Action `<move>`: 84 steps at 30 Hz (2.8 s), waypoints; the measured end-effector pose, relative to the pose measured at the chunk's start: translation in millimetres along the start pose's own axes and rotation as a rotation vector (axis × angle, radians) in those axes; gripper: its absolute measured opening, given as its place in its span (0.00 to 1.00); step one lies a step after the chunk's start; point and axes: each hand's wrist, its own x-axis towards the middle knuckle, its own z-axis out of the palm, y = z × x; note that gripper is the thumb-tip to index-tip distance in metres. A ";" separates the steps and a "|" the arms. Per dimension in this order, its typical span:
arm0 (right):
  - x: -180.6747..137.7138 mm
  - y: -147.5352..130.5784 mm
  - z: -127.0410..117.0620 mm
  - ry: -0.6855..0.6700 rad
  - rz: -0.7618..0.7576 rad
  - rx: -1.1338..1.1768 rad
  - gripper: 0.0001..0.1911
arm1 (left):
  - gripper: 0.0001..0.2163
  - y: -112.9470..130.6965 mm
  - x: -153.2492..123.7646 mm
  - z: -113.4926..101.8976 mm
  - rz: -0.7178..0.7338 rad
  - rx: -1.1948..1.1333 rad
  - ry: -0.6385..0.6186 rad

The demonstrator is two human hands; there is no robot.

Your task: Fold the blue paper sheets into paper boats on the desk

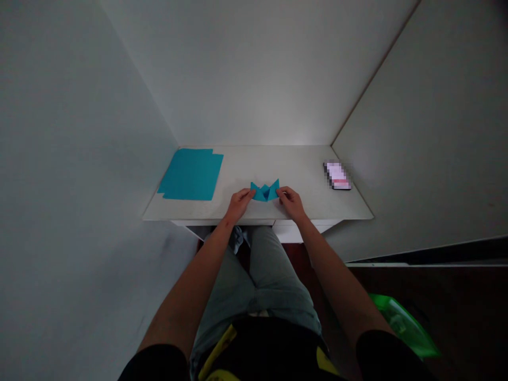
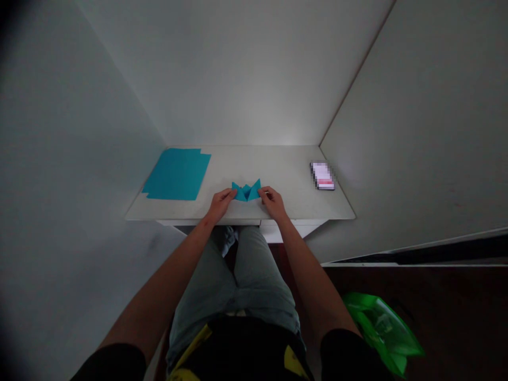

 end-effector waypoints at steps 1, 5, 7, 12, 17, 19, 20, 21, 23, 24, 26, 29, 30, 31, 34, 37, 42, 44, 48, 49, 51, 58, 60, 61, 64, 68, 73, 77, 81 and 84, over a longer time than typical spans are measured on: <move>0.5 0.3 -0.2 0.027 0.002 0.035 0.27 | 0.24 -2.7 1.3 -0.5 -0.011 -0.036 0.035; 2.4 2.1 -0.1 0.122 0.018 0.138 0.29 | 0.22 -14.8 6.6 -1.4 -0.099 -0.167 0.156; 2.9 2.8 0.1 0.127 0.028 0.146 0.29 | 0.20 -18.8 8.2 -0.9 -0.122 -0.181 0.179; 2.9 1.9 -0.1 0.113 0.018 0.166 0.29 | 0.20 -21.3 9.2 2.3 -0.109 -0.165 0.177; 0.0 -2.4 0.0 0.014 0.016 0.193 0.30 | 0.25 -15.4 3.9 1.9 -0.086 -0.091 0.137; -1.3 -3.0 -0.2 -0.026 0.023 0.185 0.30 | 0.24 -10.8 1.4 0.6 -0.085 -0.036 0.089; -1.7 -2.7 -0.5 -0.029 0.030 0.176 0.30 | 0.23 -8.5 0.6 0.0 -0.088 -0.013 0.070; -1.8 -2.1 -0.9 -0.015 0.039 0.163 0.29 | 0.21 -6.4 0.1 -0.5 -0.095 0.010 0.060; -1.3 -0.3 -2.0 0.033 0.058 0.135 0.29 | 0.21 -3.1 0.1 -1.2 -0.116 0.057 0.069; -0.9 0.8 -2.5 0.056 0.066 0.125 0.29 | 0.23 -2.0 0.3 -1.2 -0.130 0.081 0.085; -0.1 2.6 -3.1 0.076 0.065 0.115 0.30 | 0.29 -0.4 0.3 -1.0 -0.157 0.118 0.121; 0.2 4.6 -3.2 0.078 0.039 0.115 0.31 | 0.35 1.8 -1.4 -0.2 -0.184 0.127 0.144; 0.1 5.1 -3.2 0.083 0.033 0.116 0.31 | 0.36 2.8 -2.3 0.0 -0.189 0.125 0.145; -0.1 5.5 -3.2 0.090 0.029 0.117 0.31 | 0.37 3.9 -3.2 0.1 -0.191 0.124 0.145; -0.2 5.5 -3.8 0.128 0.022 0.128 0.29 | 0.36 7.0 -4.8 -0.1 -0.183 0.129 0.160; -0.4 2.2 -4.8 0.134 -0.006 0.153 0.21 | 0.33 7.8 -4.9 -0.6 -0.176 0.126 0.204; -4.2 -6.4 -5.2 0.017 -0.047 0.150 0.27 | 0.33 2.7 -5.6 -1.7 -0.156 0.102 0.258; -6.3 -8.5 -4.8 -0.020 -0.056 0.146 0.26 | 0.34 0.0 -6.3 -2.4 -0.140 0.081 0.266; -9.7 -7.1 -4.1 -0.106 -0.008 0.117 0.27 | 0.34 -3.6 -5.7 -3.6 -0.127 0.030 0.287; -10.4 -5.7 -3.8 -0.129 0.008 0.105 0.27 | 0.34 -4.2 -4.9 -3.8 -0.127 0.015 0.299; -11.8 -2.6 -2.5 -0.165 0.031 0.081 0.26 | 0.34 -5.3 -3.1 -3.8 -0.142 -0.017 0.323; -11.6 -1.9 -5.8 -0.129 -0.011 -0.067 0.19 | 0.38 -6.5 0.4 -1.4 -0.092 -0.171 0.274; -6.0 -2.0 -17.0 -0.078 -0.072 -0.209 0.18 | 0.38 -6.1 0.6 -0.9 -0.060 -0.166 0.245; -1.5 -1.3 -24.5 -0.052 -0.101 -0.287 0.18 | 0.38 -6.0 0.8 -0.6 -0.058 -0.156 0.232; 20.0 3.4 -51.4 0.039 -0.117 -0.456 0.20 | 0.39 -6.1 1.7 0.2 -0.055 -0.164 0.212; 61.1 12.3 -79.8 0.139 -0.029 -0.554 0.22 | 0.38 -5.5 1.4 1.3 -0.050 -0.174 0.202; 90.3 28.3 -80.1 0.193 0.031 -0.571 0.31 | 0.36 -3.7 -2.5 1.2 -0.042 -0.146 0.195; 84.6 36.7 -74.1 0.102 -0.060 -0.653 0.29 | 0.30 -5.9 -3.4 5.4 -0.026 -0.086 0.208; 80.3 34.1 -76.5 0.091 -0.042 -0.618 0.26 | 0.22 -5.8 2.1 -0.2 -0.019 0.010 0.165; 82.5 31.0 -77.5 0.114 -0.011 -0.619 0.22 | 0.15 -1.8 5.7 -32.7 0.086 0.271 0.138</move>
